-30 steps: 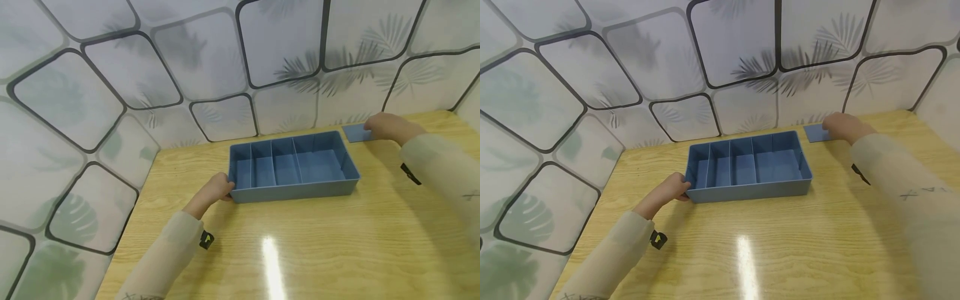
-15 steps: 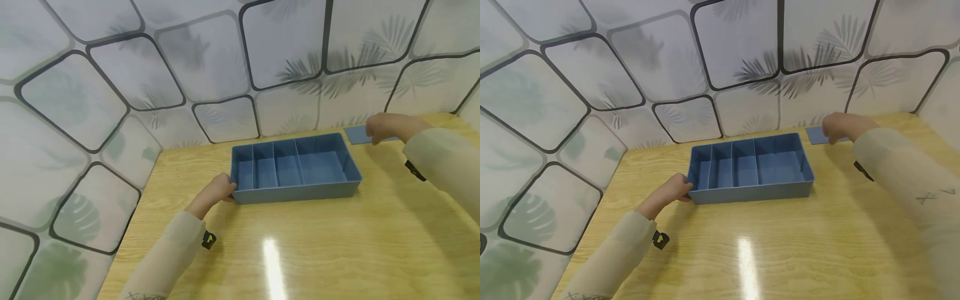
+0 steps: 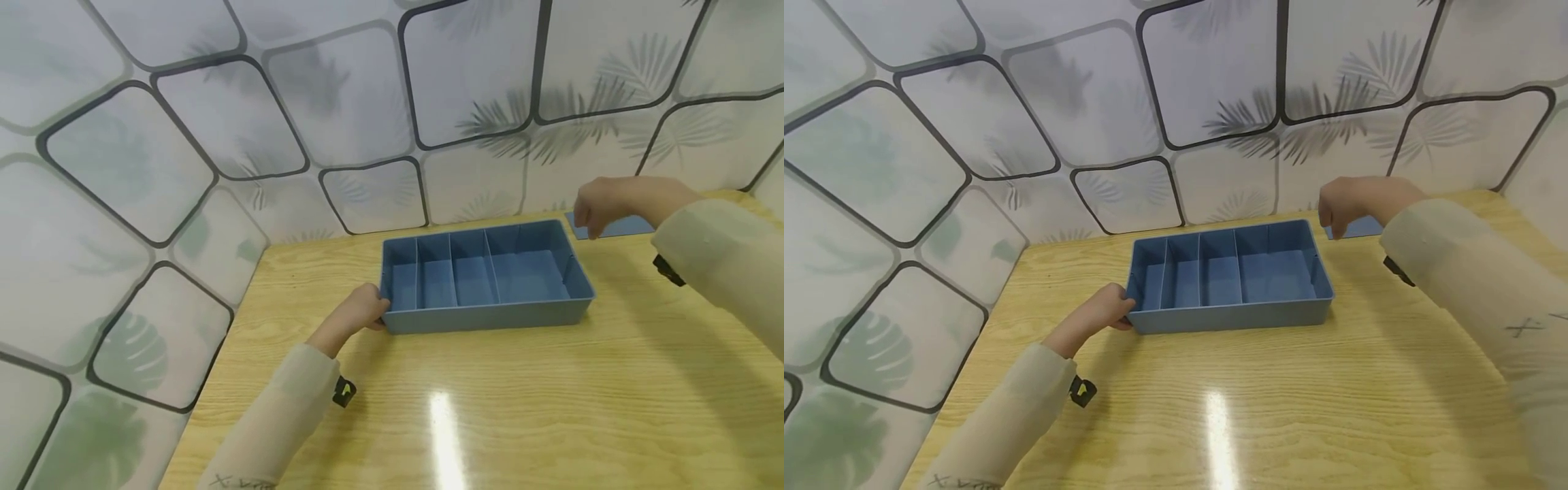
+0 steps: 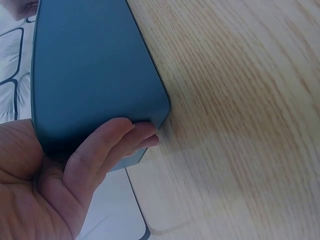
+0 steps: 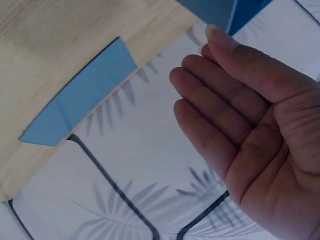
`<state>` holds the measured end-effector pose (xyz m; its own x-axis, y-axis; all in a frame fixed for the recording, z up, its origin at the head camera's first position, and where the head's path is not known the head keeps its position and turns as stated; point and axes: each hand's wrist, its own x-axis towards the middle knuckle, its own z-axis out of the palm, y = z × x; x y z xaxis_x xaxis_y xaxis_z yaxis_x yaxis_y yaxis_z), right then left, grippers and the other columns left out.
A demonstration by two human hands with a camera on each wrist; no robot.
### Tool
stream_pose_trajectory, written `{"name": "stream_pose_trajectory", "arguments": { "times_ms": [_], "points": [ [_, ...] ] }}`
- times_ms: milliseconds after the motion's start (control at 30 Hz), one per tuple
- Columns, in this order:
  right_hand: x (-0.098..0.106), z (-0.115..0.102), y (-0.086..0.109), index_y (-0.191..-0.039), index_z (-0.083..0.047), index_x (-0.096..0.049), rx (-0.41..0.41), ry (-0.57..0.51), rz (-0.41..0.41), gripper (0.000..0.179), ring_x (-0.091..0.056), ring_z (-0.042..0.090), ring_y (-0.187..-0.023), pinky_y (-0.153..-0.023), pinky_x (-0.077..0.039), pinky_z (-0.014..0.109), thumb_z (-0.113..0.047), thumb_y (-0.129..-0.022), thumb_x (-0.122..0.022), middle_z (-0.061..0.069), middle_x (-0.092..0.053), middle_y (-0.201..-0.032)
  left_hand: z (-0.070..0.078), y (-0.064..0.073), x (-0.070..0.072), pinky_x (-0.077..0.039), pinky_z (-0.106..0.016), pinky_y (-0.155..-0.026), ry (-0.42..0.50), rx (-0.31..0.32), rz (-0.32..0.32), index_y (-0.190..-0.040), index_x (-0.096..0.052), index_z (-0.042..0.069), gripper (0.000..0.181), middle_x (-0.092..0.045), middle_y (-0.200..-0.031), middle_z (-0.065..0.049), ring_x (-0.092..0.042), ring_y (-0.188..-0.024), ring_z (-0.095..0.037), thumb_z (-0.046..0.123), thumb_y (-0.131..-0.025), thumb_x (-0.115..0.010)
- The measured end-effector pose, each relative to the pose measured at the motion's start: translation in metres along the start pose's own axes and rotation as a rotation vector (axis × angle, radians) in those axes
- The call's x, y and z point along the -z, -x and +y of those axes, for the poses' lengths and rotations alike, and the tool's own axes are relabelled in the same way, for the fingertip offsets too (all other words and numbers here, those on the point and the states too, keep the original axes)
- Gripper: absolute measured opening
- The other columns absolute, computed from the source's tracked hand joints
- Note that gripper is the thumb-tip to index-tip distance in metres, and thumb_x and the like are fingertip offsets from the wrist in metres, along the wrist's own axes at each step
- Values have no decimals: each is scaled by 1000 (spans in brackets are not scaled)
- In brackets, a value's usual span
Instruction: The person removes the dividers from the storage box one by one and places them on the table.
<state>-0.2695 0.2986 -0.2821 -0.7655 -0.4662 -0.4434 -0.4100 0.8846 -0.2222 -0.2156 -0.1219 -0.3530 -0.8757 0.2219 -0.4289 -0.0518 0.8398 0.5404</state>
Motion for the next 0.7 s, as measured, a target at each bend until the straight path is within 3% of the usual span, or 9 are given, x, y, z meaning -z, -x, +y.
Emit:
{"name": "stream_pose_trajectory", "arguments": {
  "times_ms": [233, 533, 700],
  "points": [
    [11, -20, -3, -107, 8, -65, 28, 87, 16, 31, -60, 44, -97, -75, -55, 46, 7, -76, -60, 26, -64, -107, 1, 0, 0, -58, -29, -60, 3, 9, 10, -60, -44, 8, 31, -67, -81, -23, -69, -64, -23, 4, -90, -43],
    [20, -45, -10, -109, 9, -64, 73, 121, 19, 31, -62, 40, -95, -74, -56, 44, 2, -79, -67, 25, -65, -106, 1, -1, 0, -58, -31, -62, 2, 17, -2, -63, -47, 6, 30, -67, -83, -23, -67, -61, -20, 5, -93, -42],
    [20, -59, -15, -105, 6, -66, 146, 168, 43, 27, -63, 35, -90, -73, -55, 43, 0, -79, -70, 19, -67, -100, 0, 0, 0, -58, -30, -62, 1, 18, 0, -65, -47, 6, 29, -67, -83, -21, -66, -60, -19, 6, -93, -42]
  ]
}}
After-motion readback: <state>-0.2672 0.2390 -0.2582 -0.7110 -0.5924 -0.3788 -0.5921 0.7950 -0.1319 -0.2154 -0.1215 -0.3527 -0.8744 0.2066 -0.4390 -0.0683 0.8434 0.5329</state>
